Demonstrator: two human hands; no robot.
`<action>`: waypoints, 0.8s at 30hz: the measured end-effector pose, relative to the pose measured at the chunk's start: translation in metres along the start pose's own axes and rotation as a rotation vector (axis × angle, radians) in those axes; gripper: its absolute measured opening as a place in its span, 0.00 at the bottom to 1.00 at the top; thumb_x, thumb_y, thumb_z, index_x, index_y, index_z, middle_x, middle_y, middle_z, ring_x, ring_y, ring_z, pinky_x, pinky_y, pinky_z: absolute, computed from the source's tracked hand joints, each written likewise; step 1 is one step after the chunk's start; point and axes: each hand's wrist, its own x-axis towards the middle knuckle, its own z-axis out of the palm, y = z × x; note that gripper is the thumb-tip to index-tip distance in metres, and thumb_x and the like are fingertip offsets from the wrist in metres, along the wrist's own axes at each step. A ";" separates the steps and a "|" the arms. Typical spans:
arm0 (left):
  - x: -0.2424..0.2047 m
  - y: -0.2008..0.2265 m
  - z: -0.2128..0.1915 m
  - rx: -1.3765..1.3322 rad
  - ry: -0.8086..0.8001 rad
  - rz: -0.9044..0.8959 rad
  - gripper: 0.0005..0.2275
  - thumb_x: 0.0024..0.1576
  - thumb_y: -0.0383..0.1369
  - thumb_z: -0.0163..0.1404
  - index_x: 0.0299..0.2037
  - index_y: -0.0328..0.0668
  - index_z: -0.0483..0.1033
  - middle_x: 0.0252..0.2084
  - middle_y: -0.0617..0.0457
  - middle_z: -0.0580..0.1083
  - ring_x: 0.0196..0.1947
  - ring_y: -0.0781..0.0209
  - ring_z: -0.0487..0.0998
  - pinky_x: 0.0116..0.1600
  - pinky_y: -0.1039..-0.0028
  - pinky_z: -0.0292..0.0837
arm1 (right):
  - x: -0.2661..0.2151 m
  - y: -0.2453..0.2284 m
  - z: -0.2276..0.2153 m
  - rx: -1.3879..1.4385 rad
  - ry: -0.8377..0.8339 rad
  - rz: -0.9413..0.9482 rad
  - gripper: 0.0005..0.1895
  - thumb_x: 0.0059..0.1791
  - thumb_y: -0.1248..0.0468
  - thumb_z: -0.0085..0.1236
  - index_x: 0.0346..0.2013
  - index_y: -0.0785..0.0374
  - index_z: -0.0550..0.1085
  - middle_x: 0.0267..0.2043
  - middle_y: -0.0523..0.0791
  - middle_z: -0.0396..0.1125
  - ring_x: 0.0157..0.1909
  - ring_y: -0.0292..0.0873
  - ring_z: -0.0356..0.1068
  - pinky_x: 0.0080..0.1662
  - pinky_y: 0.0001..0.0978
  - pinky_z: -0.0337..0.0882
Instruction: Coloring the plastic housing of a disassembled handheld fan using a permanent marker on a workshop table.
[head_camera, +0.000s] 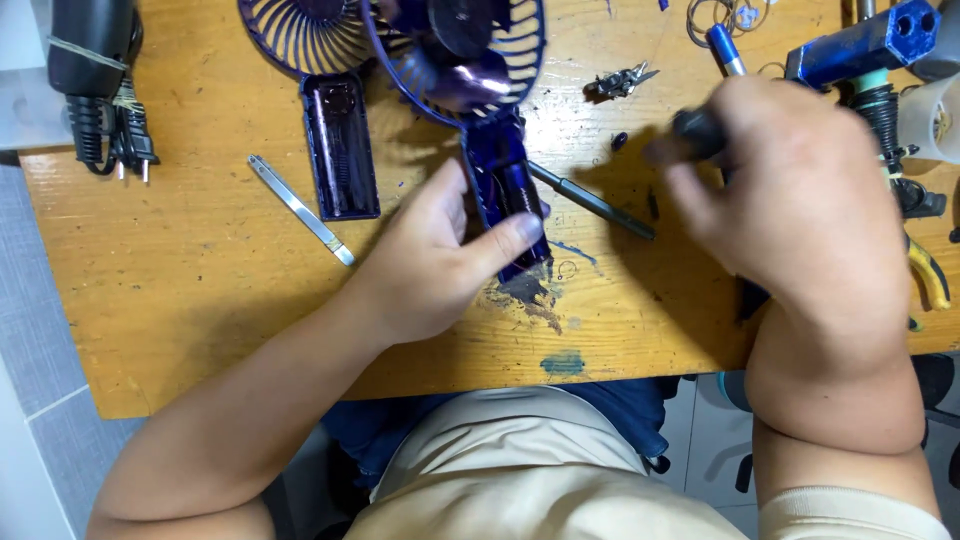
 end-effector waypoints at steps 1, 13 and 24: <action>-0.001 0.005 -0.001 -0.002 -0.003 -0.002 0.22 0.67 0.34 0.58 0.69 0.36 0.69 0.63 0.46 0.80 0.65 0.58 0.82 0.71 0.65 0.83 | 0.003 -0.008 0.001 -0.001 -0.003 0.003 0.25 0.74 0.51 0.73 0.46 0.63 0.71 0.42 0.54 0.73 0.40 0.61 0.74 0.43 0.57 0.74; 0.005 0.011 -0.008 -0.087 0.104 0.014 0.27 0.67 0.34 0.57 0.76 0.37 0.65 0.71 0.46 0.78 0.73 0.54 0.79 0.78 0.60 0.80 | 0.015 -0.040 0.013 0.055 -0.291 -0.194 0.09 0.56 0.61 0.62 0.42 0.65 0.75 0.38 0.52 0.75 0.41 0.65 0.77 0.40 0.64 0.78; 0.013 -0.013 -0.022 -0.219 0.408 0.440 0.27 0.69 0.30 0.55 0.79 0.32 0.67 0.75 0.41 0.73 0.76 0.47 0.74 0.84 0.60 0.67 | 0.049 -0.073 0.013 -0.278 0.235 -0.515 0.41 0.64 0.21 0.53 0.48 0.57 0.84 0.72 0.50 0.77 0.69 0.53 0.74 0.64 0.46 0.71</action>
